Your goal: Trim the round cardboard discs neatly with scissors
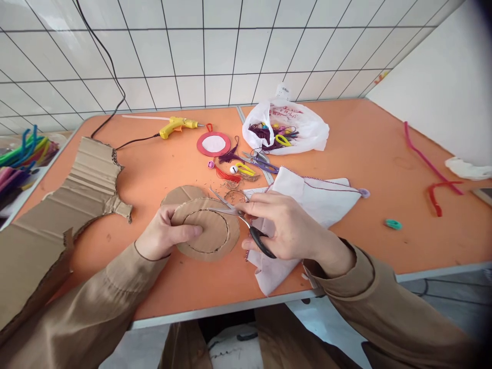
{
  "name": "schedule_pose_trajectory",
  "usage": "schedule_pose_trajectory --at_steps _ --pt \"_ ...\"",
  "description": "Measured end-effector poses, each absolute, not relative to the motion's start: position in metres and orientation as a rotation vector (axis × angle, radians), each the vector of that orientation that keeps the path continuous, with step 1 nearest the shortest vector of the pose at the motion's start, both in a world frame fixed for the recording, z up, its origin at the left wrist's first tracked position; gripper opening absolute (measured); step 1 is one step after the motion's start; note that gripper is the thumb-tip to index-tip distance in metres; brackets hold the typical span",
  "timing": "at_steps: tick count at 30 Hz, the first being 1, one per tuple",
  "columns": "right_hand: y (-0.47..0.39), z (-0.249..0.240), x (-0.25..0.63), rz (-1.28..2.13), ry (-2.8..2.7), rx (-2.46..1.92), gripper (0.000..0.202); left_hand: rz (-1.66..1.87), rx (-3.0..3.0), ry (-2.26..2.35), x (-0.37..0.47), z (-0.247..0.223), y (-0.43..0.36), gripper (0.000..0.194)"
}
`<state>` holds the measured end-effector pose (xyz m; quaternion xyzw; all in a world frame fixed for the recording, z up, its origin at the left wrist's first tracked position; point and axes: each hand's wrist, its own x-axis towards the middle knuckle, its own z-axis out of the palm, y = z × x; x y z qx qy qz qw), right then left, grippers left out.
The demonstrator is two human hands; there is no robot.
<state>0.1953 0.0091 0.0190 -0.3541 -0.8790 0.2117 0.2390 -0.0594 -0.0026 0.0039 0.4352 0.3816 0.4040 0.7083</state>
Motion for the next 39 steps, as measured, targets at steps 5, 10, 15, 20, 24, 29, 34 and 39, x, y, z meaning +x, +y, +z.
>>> schedule_pose_trajectory --at_steps 5,10,15,20,24,29,34,39 --pt "0.0091 0.0177 0.1963 0.488 -2.442 -0.956 0.040 0.875 0.972 0.893 -0.0621 0.0010 -0.0017 0.028" --pt "0.0084 0.0174 0.1965 0.422 -2.452 -0.956 0.039 0.830 0.942 0.981 -0.0624 0.0024 -0.0023 0.031" --pt "0.0080 0.0176 0.1961 0.383 -2.456 -0.941 0.033 0.831 0.920 1.002 -0.0610 0.0044 -0.0018 0.032" --pt "0.0084 0.0160 0.1964 0.358 -2.453 -0.924 0.033 0.821 0.899 1.017 -0.0579 0.0082 -0.0023 0.027" --pt "0.0084 0.0150 0.1965 0.352 -2.450 -0.927 0.032 0.820 0.869 1.022 -0.0558 0.0101 -0.0024 0.026" --pt "0.0074 0.0141 0.1973 0.373 -2.441 -0.946 0.032 0.813 0.848 1.031 -0.0551 0.0091 -0.0022 0.029" --pt "0.0062 0.0144 0.1978 0.395 -2.434 -0.966 0.032 0.795 0.841 1.032 -0.0568 0.0075 -0.0030 0.029" --pt "0.0065 0.0166 0.1973 0.402 -2.431 -1.004 0.030 0.838 0.852 0.987 -0.0587 0.0039 -0.0031 0.033"
